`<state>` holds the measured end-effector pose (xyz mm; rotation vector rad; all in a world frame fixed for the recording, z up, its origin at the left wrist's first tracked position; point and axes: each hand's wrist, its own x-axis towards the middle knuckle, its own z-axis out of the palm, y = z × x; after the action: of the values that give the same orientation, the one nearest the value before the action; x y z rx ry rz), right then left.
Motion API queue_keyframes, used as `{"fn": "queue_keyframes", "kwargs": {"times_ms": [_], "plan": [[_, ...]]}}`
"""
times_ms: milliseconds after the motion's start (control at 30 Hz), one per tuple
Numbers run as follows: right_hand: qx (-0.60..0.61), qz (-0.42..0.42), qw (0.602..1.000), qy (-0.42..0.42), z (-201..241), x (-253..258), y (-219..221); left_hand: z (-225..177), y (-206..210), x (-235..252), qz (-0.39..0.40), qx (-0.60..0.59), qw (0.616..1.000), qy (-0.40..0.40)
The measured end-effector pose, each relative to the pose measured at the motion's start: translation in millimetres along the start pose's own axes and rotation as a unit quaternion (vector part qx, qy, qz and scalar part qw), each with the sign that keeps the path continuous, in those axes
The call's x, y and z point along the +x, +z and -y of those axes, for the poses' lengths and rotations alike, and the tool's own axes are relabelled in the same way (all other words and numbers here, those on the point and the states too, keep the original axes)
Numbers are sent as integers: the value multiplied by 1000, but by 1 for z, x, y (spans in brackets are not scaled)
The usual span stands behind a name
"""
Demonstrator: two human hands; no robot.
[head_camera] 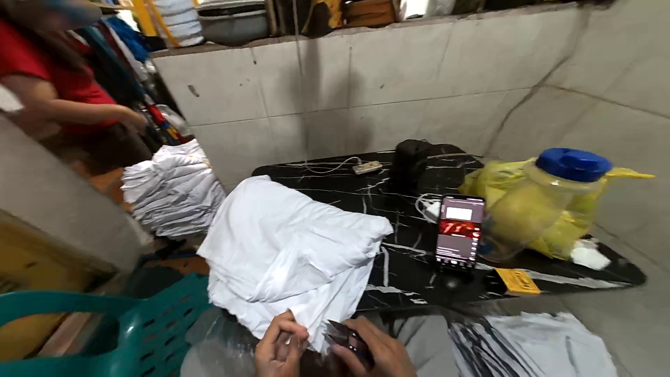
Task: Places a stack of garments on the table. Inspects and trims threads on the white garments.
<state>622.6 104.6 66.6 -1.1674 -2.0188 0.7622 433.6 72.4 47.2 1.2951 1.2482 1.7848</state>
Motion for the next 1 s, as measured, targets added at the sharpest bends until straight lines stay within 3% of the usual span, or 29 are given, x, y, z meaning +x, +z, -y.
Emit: {"fn": "queue_keyframes", "kwargs": {"times_ms": [133,467,667,1000], "plan": [[31,-5,998,-50,-2,0,7,3,0,-3,13,-39,999,-16],[60,-33,994,-89,-5,2,25,6,-8,-3,78,-50,995,37],[115,-39,991,-57,-3,2,30,16,-10,-2,102,-46,992,53],[53,-102,986,-117,2,4,40,7,-17,1,134,-10,990,44]]}}
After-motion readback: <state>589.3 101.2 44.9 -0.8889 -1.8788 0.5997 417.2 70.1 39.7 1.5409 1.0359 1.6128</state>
